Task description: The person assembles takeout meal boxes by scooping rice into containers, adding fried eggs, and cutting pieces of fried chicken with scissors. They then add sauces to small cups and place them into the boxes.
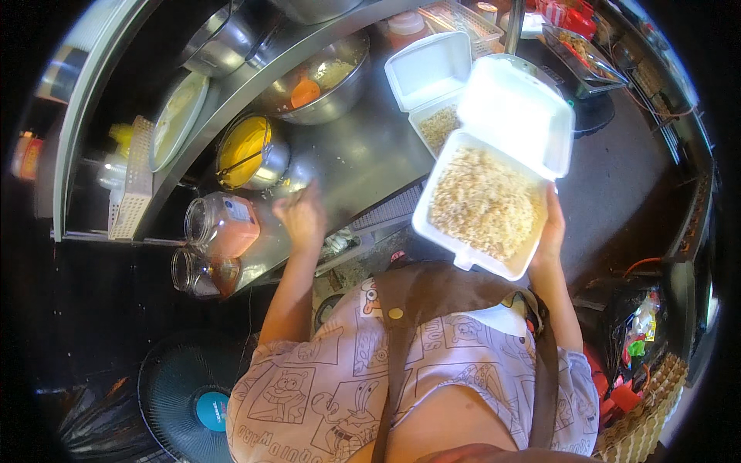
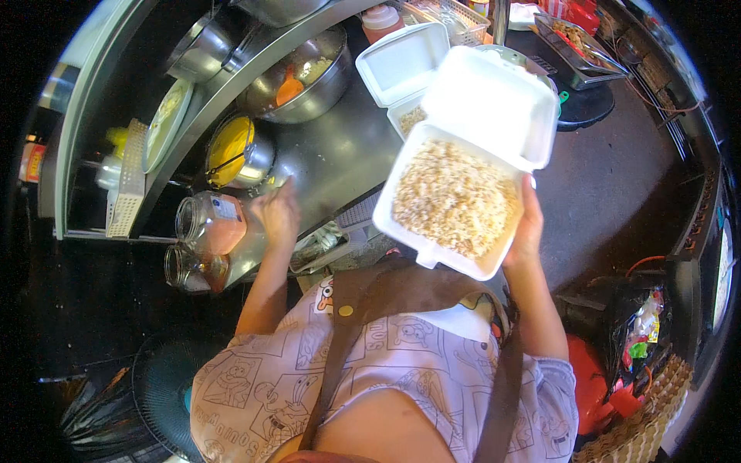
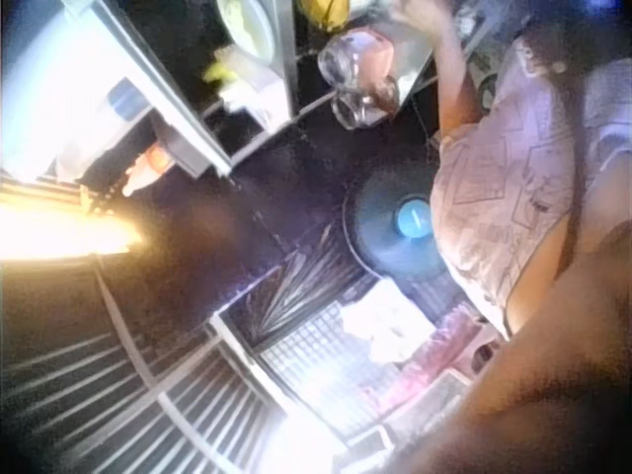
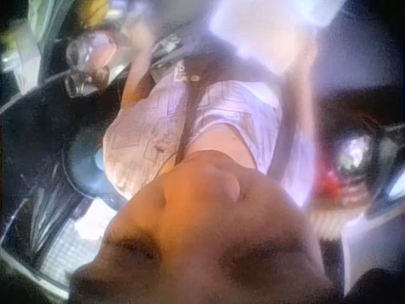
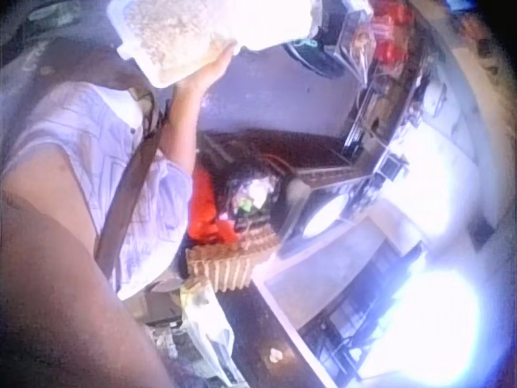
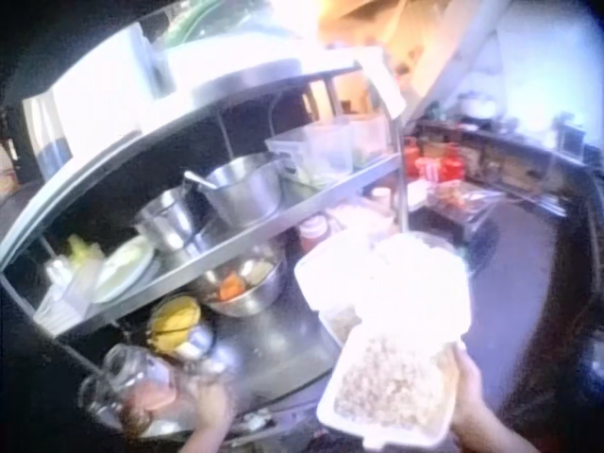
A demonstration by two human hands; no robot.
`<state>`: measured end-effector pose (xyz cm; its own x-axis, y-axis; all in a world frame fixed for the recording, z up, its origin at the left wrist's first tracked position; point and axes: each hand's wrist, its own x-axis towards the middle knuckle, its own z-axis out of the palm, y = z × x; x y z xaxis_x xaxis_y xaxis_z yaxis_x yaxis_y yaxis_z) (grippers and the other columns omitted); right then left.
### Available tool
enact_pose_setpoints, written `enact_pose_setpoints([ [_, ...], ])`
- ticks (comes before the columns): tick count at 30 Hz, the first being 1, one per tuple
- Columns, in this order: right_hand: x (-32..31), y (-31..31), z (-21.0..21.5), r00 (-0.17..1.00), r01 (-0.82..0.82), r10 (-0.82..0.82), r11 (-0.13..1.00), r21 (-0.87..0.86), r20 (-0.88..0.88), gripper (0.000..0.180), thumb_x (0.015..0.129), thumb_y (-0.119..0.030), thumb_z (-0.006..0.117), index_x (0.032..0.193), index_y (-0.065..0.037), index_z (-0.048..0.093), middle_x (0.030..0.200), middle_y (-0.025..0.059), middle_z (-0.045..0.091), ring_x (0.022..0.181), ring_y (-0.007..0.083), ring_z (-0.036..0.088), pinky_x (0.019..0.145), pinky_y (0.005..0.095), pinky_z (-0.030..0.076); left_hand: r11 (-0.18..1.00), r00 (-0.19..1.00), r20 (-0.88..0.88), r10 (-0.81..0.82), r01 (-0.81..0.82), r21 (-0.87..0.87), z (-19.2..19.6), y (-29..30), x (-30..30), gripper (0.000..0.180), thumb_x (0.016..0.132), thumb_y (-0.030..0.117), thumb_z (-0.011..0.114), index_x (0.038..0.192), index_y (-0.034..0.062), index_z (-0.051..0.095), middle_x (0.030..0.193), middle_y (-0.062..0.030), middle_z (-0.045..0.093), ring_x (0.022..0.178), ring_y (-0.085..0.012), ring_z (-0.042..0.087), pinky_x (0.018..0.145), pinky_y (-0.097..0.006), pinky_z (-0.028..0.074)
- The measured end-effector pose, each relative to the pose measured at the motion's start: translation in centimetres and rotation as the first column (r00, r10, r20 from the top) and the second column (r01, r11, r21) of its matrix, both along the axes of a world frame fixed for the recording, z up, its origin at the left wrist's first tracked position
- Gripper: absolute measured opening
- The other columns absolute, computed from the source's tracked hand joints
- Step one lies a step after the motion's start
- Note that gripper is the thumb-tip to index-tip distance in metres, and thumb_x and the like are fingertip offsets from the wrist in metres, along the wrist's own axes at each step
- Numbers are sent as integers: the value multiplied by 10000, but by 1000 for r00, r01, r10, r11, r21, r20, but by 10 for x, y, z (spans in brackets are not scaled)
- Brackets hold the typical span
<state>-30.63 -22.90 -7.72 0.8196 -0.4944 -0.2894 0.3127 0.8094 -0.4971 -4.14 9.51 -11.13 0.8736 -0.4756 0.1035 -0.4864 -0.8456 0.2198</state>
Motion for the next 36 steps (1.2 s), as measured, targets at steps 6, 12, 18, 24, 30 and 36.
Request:
enact_pose_setpoints([
  [6, 62, 14, 4, 891, -454, 454, 889, 57, 10, 612, 934, -499, 498, 1278, 8, 482, 1201, 215, 567, 1098, 308, 588, 972, 413, 478, 347, 192, -604, -774, -669, -657, 55, -96, -28, 660, 896, 493, 608, 1307, -12, 498, 1213, -144, 605, 1096, -237, 582, 937, -380, 453],
  [12, 117, 32, -33, 736, -677, 674, 734, 57, 60, 555, 997, -437, 399, 1311, 17, 452, 1248, 211, 559, 1114, 296, 588, 980, 405, 480, 292, 528, -595, -606, -548, -784, 41, -67, -21, 517, 775, -1, 740, 1236, -47, 511, 1184, -149, 607, 1063, -256, 606, 957, -389, 493],
  [18, 183, 50, -58, 652, -757, 758, 649, 78, 22, 501, 1027, -387, 330, 1299, 15, 455, 1242, 203, 573, 1130, 290, 589, 986, 401, 484, 171, 720, -615, -320, -595, -786, -25, -55, 20, 585, 792, -110, 647, 1324, -34, 416, 1279, -181, 538, 1143, -298, 560, 996, -423, 465],
  [24, 219, 60, -70, 754, -646, 567, 732, -217, -330, 517, 970, -381, 496, 1271, 39, 469, 1199, 193, 585, 1075, 275, 590, 889, 403, 489, 113, 797, -561, -224, -550, -827, -82, -44, 96, 625, 810, -162, 576, 1383, -23, 370, 1301, -171, 531, 1189, -303, 527, 1033, -431, 420],
  [30, 203, 43, -65, 747, -648, 360, 582, -492, -558, 549, 885, -402, 620, 1235, 9, 519, 1193, 166, 564, 1097, 231, 517, 841, 369, 454, 169, 810, -543, -221, -517, -839, -90, -60, 130, 573, 819, -129, 602, 1351, -62, 396, 1313, -172, 521, 1162, -272, 539, 1012, -392, 426],
  [36, 129, -40, -22, 869, -458, 273, 758, -465, -412, 413, 902, -302, 612, 1209, -32, 554, 1096, 92, 627, 953, 192, 599, 798, 332, 493, 498, 837, -533, -121, -413, -762, -83, -41, 126, 586, 835, -37, 640, 1360, -63, 380, 1292, -188, 521, 1147, -268, 540, 990, -363, 436],
])
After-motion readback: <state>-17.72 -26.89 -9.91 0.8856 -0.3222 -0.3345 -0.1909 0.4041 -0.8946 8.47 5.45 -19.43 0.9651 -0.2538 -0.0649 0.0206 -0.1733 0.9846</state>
